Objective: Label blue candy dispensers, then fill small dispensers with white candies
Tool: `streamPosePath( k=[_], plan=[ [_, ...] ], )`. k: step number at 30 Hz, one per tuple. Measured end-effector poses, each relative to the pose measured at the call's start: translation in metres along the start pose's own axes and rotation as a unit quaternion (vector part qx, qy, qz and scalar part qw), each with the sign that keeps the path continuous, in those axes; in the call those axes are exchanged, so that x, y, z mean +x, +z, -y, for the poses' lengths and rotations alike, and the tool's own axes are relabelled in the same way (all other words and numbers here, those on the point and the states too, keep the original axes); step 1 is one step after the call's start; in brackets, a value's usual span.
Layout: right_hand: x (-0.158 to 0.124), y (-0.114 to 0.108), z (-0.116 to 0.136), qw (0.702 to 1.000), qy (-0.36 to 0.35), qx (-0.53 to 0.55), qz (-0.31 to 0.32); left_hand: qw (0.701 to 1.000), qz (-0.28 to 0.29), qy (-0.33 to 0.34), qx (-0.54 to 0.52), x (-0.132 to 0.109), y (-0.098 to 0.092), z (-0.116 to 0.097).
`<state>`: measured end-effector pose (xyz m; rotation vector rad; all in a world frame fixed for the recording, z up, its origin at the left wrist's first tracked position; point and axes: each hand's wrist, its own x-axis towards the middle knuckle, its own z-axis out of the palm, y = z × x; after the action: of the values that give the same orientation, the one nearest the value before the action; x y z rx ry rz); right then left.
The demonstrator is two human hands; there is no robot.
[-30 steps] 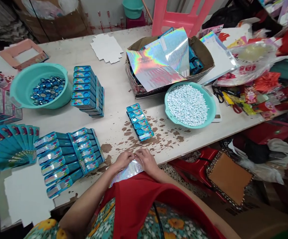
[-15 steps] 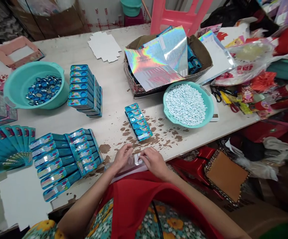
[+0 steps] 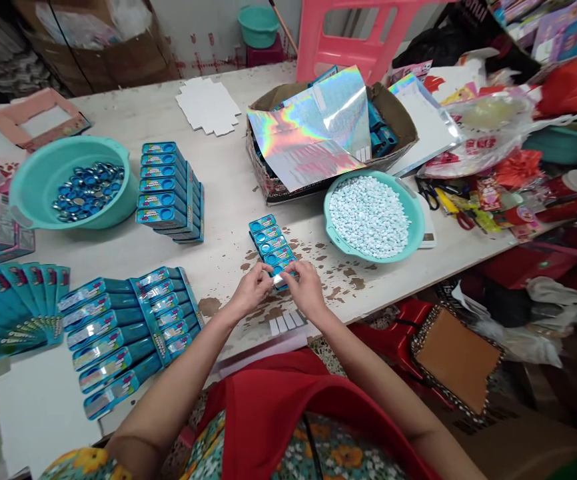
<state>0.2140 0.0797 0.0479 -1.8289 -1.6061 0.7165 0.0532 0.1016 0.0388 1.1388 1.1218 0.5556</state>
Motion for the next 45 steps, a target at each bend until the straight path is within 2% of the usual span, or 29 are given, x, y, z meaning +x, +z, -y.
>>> streamPosePath(
  k=[2, 5, 11, 13, 17, 21, 22, 23, 24, 26, 27, 28, 30, 32, 33, 35, 38, 42, 45],
  plan=[
    [0.011, 0.009, -0.007, 0.999, 0.014, -0.013, -0.027, 0.999, -0.033, 0.026, 0.031, 0.011, -0.002, 0.006],
    [0.020, 0.023, -0.019, 0.998, 0.032, -0.023, -0.049, 0.996, -0.046, 0.041, 0.058, 0.026, -0.003, 0.022],
    [0.024, 0.040, -0.040, 0.990, 0.102, 0.055, -0.080, 0.996, -0.068, 0.058, 0.006, 0.036, 0.004, 0.043],
    [0.025, 0.041, -0.045, 0.989, 0.113, 0.061, -0.078, 0.995, -0.097, 0.039, -0.006, 0.038, 0.011, 0.048],
    [0.034, 0.036, -0.049, 0.989, 0.120, 0.056, -0.070, 0.985, -0.156, -0.059, 0.036, 0.043, 0.023, 0.058],
    [0.031, 0.019, -0.035, 0.987, 0.125, 0.056, -0.088, 0.982, -0.158, -0.073, 0.078, 0.029, 0.014, 0.057],
    [0.025, 0.014, -0.028, 0.987, 0.113, 0.054, -0.097, 0.985, -0.127, -0.071, 0.089, 0.020, 0.007, 0.056],
    [0.016, 0.008, -0.021, 0.989, 0.091, 0.054, -0.101, 0.990, -0.070, -0.070, 0.100, 0.008, 0.000, 0.054],
    [0.004, 0.004, -0.013, 0.992, 0.060, 0.053, -0.095, 0.991, 0.009, -0.074, 0.109, -0.005, -0.007, 0.053],
    [-0.023, -0.001, -0.001, 0.998, -0.016, 0.060, -0.025, 0.969, 0.189, -0.090, 0.129, -0.032, -0.017, 0.055],
    [-0.036, 0.001, 0.002, 0.997, -0.051, 0.058, 0.027, 0.954, 0.245, -0.100, 0.141, -0.044, -0.020, 0.057],
    [-0.049, 0.004, 0.003, 0.993, -0.078, 0.050, 0.079, 0.947, 0.258, -0.110, 0.156, -0.053, -0.020, 0.061],
    [-0.070, 0.017, -0.003, 0.981, -0.115, 0.007, 0.157, 0.951, 0.203, -0.127, 0.196, -0.062, -0.017, 0.071],
    [-0.084, 0.033, -0.014, 0.968, -0.139, -0.056, 0.201, 0.956, 0.127, -0.138, 0.226, -0.061, -0.011, 0.081],
    [-0.089, 0.040, -0.020, 0.961, -0.151, -0.087, 0.215, 0.956, 0.106, -0.144, 0.234, -0.059, -0.009, 0.086],
    [-0.095, 0.051, -0.031, 0.944, -0.183, -0.141, 0.234, 0.955, 0.090, -0.151, 0.239, -0.055, -0.005, 0.095],
    [-0.102, 0.057, -0.041, 0.927, -0.219, -0.183, 0.243, 0.955, 0.077, -0.162, 0.238, -0.053, -0.004, 0.103],
    [-0.105, 0.049, -0.044, 0.915, -0.249, -0.201, 0.247, 0.954, 0.065, -0.169, 0.239, -0.052, -0.004, 0.107],
    [-0.100, 0.035, -0.037, 0.923, -0.234, -0.175, 0.251, 0.954, 0.054, -0.162, 0.247, -0.051, -0.003, 0.106]
  ],
)
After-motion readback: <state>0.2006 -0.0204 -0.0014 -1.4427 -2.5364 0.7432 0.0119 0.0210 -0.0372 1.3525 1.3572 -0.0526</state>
